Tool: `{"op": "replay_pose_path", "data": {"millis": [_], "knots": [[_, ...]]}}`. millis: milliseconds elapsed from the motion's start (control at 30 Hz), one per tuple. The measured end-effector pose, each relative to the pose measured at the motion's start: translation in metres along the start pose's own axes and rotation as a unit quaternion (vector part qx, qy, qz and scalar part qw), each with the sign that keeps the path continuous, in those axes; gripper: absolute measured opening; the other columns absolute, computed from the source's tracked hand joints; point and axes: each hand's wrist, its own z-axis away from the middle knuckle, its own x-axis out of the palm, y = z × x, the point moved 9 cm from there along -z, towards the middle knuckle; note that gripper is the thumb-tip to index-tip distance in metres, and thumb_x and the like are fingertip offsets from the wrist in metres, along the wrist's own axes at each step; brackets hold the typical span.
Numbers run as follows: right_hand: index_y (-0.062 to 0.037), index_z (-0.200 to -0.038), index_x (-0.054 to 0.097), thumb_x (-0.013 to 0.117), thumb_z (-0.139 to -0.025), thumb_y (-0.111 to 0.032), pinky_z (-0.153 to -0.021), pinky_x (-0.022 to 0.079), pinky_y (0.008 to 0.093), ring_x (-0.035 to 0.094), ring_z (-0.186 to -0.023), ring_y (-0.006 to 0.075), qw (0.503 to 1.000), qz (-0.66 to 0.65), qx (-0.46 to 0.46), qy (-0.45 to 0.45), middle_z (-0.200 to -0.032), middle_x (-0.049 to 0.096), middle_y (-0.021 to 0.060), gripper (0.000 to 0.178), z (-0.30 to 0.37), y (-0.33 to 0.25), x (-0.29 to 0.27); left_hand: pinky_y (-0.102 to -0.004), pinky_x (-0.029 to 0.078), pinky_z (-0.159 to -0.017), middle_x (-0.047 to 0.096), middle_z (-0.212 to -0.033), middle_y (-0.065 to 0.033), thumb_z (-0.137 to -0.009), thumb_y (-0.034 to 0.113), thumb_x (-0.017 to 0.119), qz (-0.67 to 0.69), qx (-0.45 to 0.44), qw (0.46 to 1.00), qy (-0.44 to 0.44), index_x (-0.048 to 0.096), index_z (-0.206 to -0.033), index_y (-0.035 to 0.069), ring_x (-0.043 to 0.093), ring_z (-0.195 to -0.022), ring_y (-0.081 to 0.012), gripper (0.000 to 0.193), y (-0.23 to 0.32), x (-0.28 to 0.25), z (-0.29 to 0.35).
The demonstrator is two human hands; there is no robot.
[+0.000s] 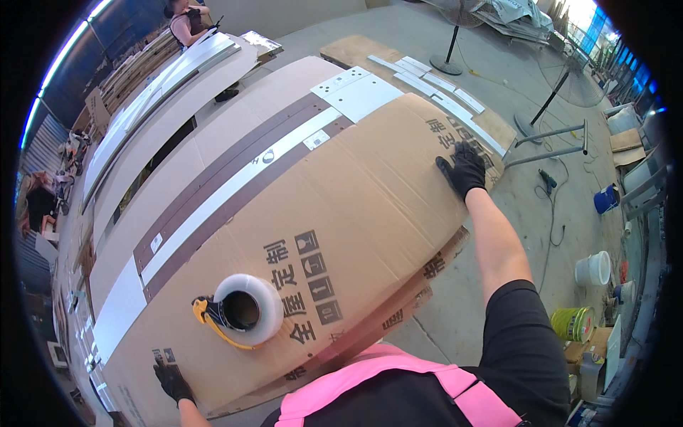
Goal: The person assembles flat-pack furniture components by cutting protective film from white panels with a utility knife, aligning parts, and securing them with tape. The person handles panels, cardboard, and tools throughout the process.
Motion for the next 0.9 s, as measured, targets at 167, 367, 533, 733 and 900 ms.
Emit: {"op": "replay_pose_path", "data": {"millis": [167,367,533,733,900], "knots": [[-0.0078,-0.145,0.035,0.047,-0.085,-0.067,-0.115,0.023,0.0419,0.031,-0.140,0.0293,1.000,0.006,0.011,-0.004,-0.151,0.035,0.0149,0.085,-0.030,0.009,-0.004,-0.0361,0.022,-0.117,0.037,-0.149,-0.0174,-0.101,0.022,0.042,-0.001,-0.002,1.000,0.019,0.036,-0.146,0.007,0.034,-0.137,-0.0317,0.048,0.000,-0.003,0.008],[-0.0077,-0.138,0.044,0.054,-0.085,-0.062,-0.103,0.041,0.0417,0.052,-0.123,0.0332,0.995,-0.074,0.011,-0.069,-0.134,0.053,0.0190,0.077,-0.054,0.027,0.004,-0.0378,0.035,-0.108,0.049,-0.139,-0.0182,-0.095,0.043,0.054,0.062,0.022,0.983,0.169,0.038,-0.144,0.001,0.047,-0.127,-0.0323,0.066,-0.033,0.001,0.012],[-0.0071,-0.140,0.041,0.050,-0.091,-0.055,-0.101,0.042,0.0414,0.055,-0.119,0.0350,0.989,-0.103,-0.068,-0.082,-0.131,0.055,0.0212,0.069,-0.064,0.038,0.010,-0.0378,0.026,-0.115,0.040,-0.148,-0.0164,-0.095,0.047,0.052,-0.078,0.008,0.996,0.051,0.033,-0.147,0.005,0.038,-0.136,-0.0287,0.070,-0.050,0.046,0.025],[-0.0057,-0.139,0.040,0.059,-0.090,-0.042,-0.096,0.043,0.0371,0.061,-0.109,0.0278,0.914,-0.306,-0.122,-0.236,-0.119,0.062,0.0192,0.064,-0.071,0.051,0.023,-0.0339,0.025,-0.116,0.030,-0.153,-0.0195,-0.101,0.023,0.047,0.359,-0.132,0.920,0.088,0.033,-0.144,-0.005,0.036,-0.137,-0.0292,0.054,0.027,0.030,0.139],[0.0013,-0.146,0.025,0.057,-0.092,-0.025,-0.104,0.037,0.0343,0.049,-0.124,0.0292,0.795,-0.452,-0.246,-0.320,-0.138,0.047,0.0226,0.068,-0.072,0.046,0.038,-0.0396,0.026,-0.114,0.036,-0.149,-0.0182,-0.100,0.022,0.047,0.317,-0.099,0.926,0.178,0.036,-0.142,-0.004,0.036,-0.136,-0.0288,0.051,0.222,-0.009,0.247]]}}
